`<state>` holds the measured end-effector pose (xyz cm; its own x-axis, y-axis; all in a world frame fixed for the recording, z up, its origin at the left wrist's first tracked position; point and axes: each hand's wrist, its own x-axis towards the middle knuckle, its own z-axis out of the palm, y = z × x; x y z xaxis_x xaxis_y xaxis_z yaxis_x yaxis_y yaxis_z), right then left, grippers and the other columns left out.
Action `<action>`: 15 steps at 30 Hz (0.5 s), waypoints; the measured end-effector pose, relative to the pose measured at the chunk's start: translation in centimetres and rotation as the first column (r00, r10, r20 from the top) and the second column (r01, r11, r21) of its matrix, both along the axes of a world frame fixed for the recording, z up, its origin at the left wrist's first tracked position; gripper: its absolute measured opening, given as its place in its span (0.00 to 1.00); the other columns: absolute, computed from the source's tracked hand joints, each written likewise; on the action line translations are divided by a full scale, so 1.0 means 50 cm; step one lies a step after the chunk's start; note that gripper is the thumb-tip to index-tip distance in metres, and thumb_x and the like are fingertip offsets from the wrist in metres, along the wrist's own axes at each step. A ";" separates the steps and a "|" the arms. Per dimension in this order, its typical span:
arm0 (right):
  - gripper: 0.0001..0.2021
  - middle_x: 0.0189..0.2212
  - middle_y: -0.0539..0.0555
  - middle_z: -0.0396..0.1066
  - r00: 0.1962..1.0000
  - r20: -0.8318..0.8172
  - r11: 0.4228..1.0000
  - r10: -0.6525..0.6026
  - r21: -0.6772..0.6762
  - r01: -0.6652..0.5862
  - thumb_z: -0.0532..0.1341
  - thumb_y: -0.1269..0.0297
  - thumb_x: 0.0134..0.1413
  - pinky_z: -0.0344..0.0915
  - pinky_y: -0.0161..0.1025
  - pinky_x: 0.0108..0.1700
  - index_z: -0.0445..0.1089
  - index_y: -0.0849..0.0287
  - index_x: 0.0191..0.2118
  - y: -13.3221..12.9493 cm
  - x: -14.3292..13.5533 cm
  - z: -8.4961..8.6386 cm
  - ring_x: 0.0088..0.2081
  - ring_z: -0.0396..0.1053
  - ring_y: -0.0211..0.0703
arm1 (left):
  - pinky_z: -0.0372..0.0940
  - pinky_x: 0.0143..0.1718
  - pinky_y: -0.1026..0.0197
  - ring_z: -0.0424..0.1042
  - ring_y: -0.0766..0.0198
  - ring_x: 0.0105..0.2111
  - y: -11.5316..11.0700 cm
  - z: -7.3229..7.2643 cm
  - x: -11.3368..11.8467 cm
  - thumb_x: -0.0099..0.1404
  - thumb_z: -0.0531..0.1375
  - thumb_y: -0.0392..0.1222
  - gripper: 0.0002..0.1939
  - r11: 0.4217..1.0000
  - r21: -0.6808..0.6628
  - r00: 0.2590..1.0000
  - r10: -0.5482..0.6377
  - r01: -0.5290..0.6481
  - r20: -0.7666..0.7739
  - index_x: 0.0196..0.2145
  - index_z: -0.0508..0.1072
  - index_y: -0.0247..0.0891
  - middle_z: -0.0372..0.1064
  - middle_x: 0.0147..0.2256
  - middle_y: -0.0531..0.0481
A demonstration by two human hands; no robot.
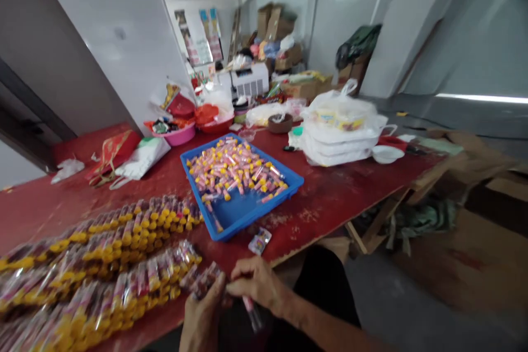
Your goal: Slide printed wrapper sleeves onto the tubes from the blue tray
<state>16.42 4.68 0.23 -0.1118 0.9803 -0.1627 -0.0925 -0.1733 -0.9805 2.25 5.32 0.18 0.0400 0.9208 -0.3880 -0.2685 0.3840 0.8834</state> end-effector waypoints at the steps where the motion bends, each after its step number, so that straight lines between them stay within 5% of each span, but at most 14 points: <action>1: 0.08 0.10 0.44 0.60 1.000 0.016 1.000 -0.005 0.007 0.005 0.63 0.64 0.40 0.48 0.30 0.18 0.69 0.62 0.19 -0.001 0.004 0.005 0.13 0.54 0.30 | 0.66 0.27 0.63 0.71 0.62 0.25 -0.007 0.015 0.002 0.44 0.73 0.47 0.15 0.999 -0.002 0.998 -0.048 0.048 0.037 0.25 0.75 0.37 0.72 0.25 0.51; 5: 0.07 0.13 0.44 0.63 0.999 -0.049 0.991 0.019 -0.131 -0.025 0.65 0.61 0.41 0.51 0.30 0.20 0.72 0.60 0.25 -0.009 0.015 0.003 0.16 0.57 0.30 | 0.66 0.28 0.66 0.69 0.68 0.26 -0.014 0.047 0.006 0.52 0.70 0.43 0.10 0.994 0.033 0.988 -0.105 0.102 0.113 0.28 0.75 0.35 0.71 0.27 0.52; 8: 0.11 0.21 0.46 0.68 0.996 -0.086 0.993 -0.010 -0.122 0.000 0.68 0.59 0.41 0.53 0.31 0.20 0.75 0.60 0.31 -0.009 0.017 -0.010 0.17 0.58 0.30 | 0.67 0.26 0.67 0.70 0.68 0.25 -0.003 0.027 0.005 0.50 0.72 0.41 0.12 0.999 -0.029 0.989 -0.031 0.036 0.145 0.30 0.77 0.34 0.73 0.27 0.52; 15: 0.07 0.18 0.45 0.62 0.996 -0.049 0.994 -0.074 -0.087 0.070 0.67 0.63 0.43 0.50 0.31 0.20 0.73 0.61 0.22 0.002 0.014 -0.018 0.19 0.55 0.29 | 0.71 0.29 0.62 0.76 0.62 0.30 0.007 0.006 -0.013 0.51 0.71 0.42 0.14 0.988 -0.135 0.979 -0.044 0.072 0.197 0.35 0.78 0.36 0.78 0.33 0.50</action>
<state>17.10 4.80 -0.67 -0.0521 0.9689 -0.2419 -0.1578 -0.2472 -0.9560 1.59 5.68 0.48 0.1782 0.8517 -0.4929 -0.4020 0.5202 0.7535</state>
